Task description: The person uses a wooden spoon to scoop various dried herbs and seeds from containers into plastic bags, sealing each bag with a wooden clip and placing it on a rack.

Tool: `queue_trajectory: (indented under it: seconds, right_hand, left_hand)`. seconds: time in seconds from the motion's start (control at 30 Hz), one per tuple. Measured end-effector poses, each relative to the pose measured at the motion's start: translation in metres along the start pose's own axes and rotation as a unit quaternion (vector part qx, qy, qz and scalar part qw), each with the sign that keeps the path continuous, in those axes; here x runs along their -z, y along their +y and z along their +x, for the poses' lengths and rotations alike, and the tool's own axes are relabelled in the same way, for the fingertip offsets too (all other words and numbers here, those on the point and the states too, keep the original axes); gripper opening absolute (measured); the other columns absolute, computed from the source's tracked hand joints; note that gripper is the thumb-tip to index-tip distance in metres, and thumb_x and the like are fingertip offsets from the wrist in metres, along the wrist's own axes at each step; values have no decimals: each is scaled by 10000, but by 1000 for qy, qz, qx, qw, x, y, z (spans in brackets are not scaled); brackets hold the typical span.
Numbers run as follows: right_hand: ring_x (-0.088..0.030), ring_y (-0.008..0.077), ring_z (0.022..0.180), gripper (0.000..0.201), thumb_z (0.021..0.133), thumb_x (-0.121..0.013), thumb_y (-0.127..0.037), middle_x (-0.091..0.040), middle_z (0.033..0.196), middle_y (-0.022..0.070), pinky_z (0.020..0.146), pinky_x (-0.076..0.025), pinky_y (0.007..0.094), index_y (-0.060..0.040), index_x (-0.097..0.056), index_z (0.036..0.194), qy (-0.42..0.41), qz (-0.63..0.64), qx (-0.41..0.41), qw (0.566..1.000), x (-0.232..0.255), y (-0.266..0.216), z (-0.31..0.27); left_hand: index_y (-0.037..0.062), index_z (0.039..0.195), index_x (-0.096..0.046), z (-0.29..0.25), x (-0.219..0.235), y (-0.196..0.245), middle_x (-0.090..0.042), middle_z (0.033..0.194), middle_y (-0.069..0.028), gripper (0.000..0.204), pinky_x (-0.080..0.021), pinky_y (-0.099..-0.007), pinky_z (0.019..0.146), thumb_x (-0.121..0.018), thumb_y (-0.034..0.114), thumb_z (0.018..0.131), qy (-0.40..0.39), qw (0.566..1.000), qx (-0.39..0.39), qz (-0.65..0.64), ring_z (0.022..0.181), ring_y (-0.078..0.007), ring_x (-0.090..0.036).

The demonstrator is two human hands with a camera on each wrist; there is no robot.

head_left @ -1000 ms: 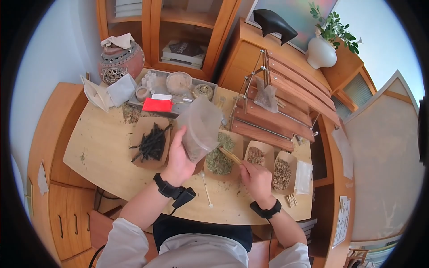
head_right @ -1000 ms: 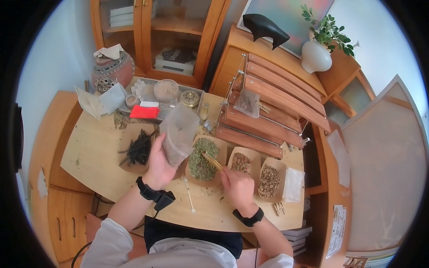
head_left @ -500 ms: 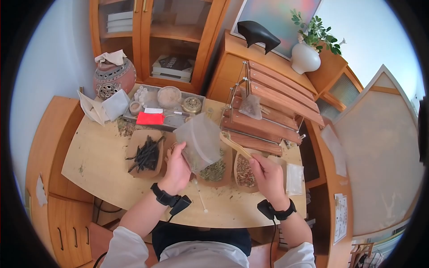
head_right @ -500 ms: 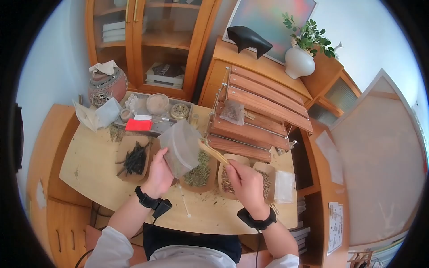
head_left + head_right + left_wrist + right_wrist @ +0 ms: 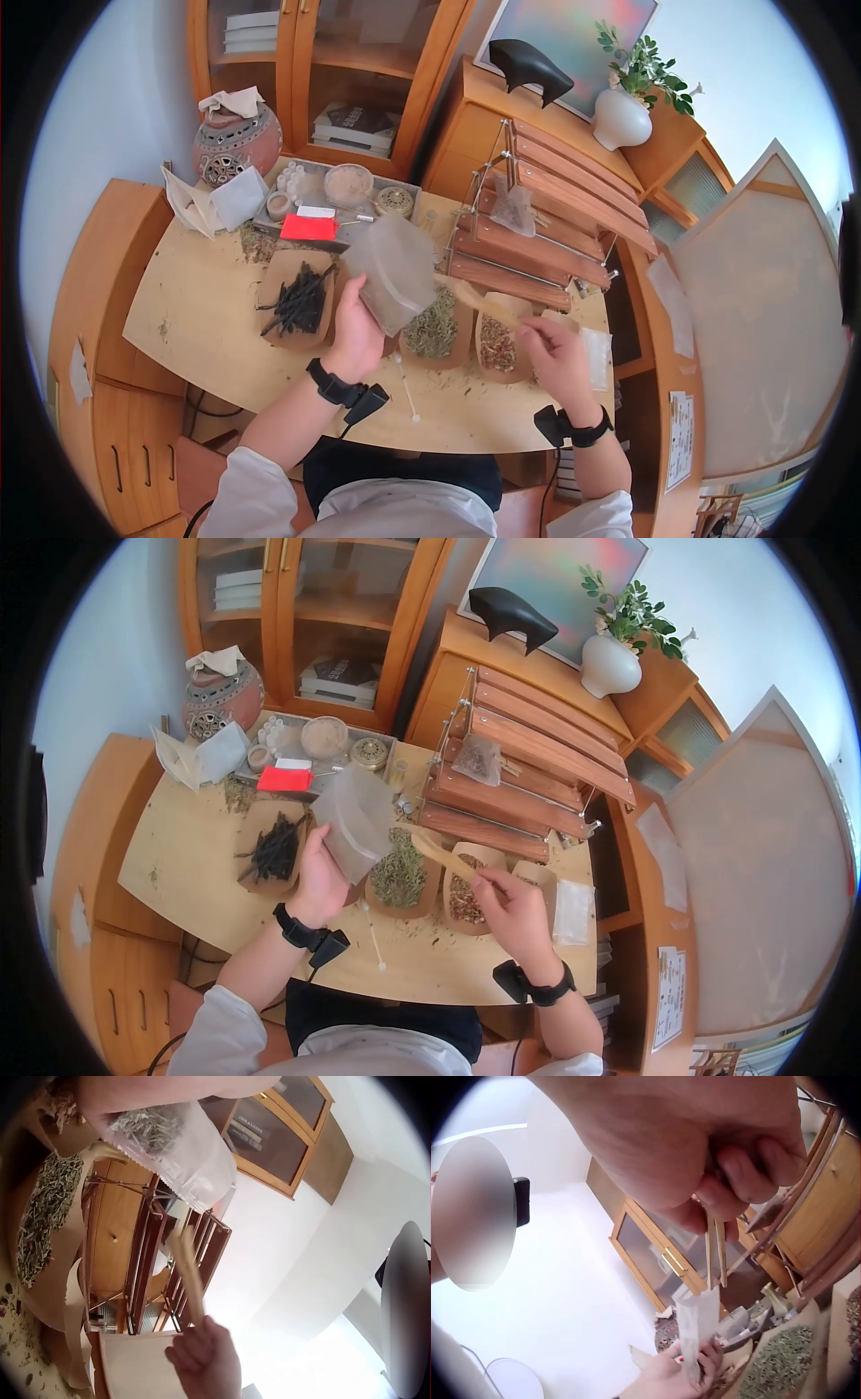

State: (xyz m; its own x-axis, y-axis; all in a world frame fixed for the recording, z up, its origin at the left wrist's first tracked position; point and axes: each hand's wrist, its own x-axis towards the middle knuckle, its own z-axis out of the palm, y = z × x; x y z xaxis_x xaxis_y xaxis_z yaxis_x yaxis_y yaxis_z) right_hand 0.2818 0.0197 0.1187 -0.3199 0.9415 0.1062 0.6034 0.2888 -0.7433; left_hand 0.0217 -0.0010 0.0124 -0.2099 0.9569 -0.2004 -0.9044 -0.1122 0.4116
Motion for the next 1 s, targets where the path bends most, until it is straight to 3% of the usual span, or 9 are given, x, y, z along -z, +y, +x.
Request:
queue_trajectory:
  seconds: [0.07, 0.1, 0.23, 0.37, 0.47, 0.57, 0.7, 0.9, 1.0]
  right_hand:
    - [-712, 240, 695, 208, 915, -649, -184, -717, 819, 152, 645, -549, 312, -43, -719, 1051, -51, -113, 6, 992, -11, 11, -1]
    - [-677, 325, 682, 164, 869, -675, -193, -695, 792, 155, 605, -548, 378, -88, -729, 982, -35, -161, 86, 983, -22, 21, 0]
    - [-656, 313, 634, 100, 848, -682, -186, -649, 689, 126, 561, -525, 407, -86, -689, 846, 11, -203, 189, 961, -54, 6, 11]
    - [-654, 284, 609, 67, 829, -673, -157, -639, 667, 97, 549, -526, 385, -94, -667, 808, 41, -241, 256, 935, -81, 6, 23]
    - [-665, 320, 681, 105, 857, -659, -180, -678, 762, 127, 592, -536, 409, -89, -708, 872, -10, -279, 200, 939, -77, 7, 20]
    - [-667, 324, 674, 109, 857, -652, -181, -680, 744, 132, 598, -535, 414, -97, -716, 884, -48, -305, 139, 941, -58, 7, 24]
    - [-668, 345, 702, 148, 866, -631, -219, -673, 736, 149, 623, -534, 441, -90, -703, 860, -9, -218, 154, 964, -47, 15, 39]
    - [-667, 348, 721, 189, 884, -622, -247, -680, 748, 148, 655, -534, 447, -90, -723, 917, -46, -227, 142, 963, -49, 32, 45]
    - [-666, 360, 739, 225, 895, -613, -262, -683, 751, 159, 673, -536, 439, -90, -739, 966, -53, -179, 36, 982, -24, 20, 36]
  left_hand:
    - [73, 1443, -395, 0, -3, 5, -506, 1424, -73, 520, -344, -402, 1115, -418, 338, 996, 18, 999, -33, -15, 1315, -252, -471]
    - [74, 1441, -399, 1, -1, 7, -509, 1422, -72, 518, -348, -404, 1110, -419, 337, 996, 26, 999, -43, -20, 1313, -252, -473]
    - [78, 1440, -406, 6, 5, 9, -511, 1420, -70, 516, -365, -408, 1090, -424, 338, 995, 28, 998, -57, -25, 1305, -256, -479]
    - [79, 1442, -403, 4, 2, 9, -510, 1421, -70, 520, -374, -410, 1082, -424, 344, 996, 33, 998, -54, -11, 1303, -258, -480]
    - [81, 1434, -405, 5, 3, 10, -508, 1416, -68, 515, -369, -411, 1087, -435, 348, 995, 28, 998, -48, -11, 1306, -256, -475]
    - [83, 1428, -405, 3, 3, 10, -503, 1415, -66, 516, -364, -412, 1092, -448, 356, 991, 25, 998, -51, -10, 1310, -252, -469]
    - [83, 1456, -387, 3, 1, 9, -494, 1434, -67, 537, -368, -412, 1094, -421, 359, 996, 27, 998, -56, 1, 1317, -257, -468]
    - [76, 1453, -389, 1, -3, 9, -494, 1436, -65, 523, -359, -404, 1102, -411, 342, 1002, 27, 999, -38, 3, 1315, -251, -471]
    - [73, 1450, -391, 1, -2, 8, -495, 1435, -67, 523, -357, -400, 1103, -412, 341, 1002, 22, 999, -41, -2, 1314, -250, -473]
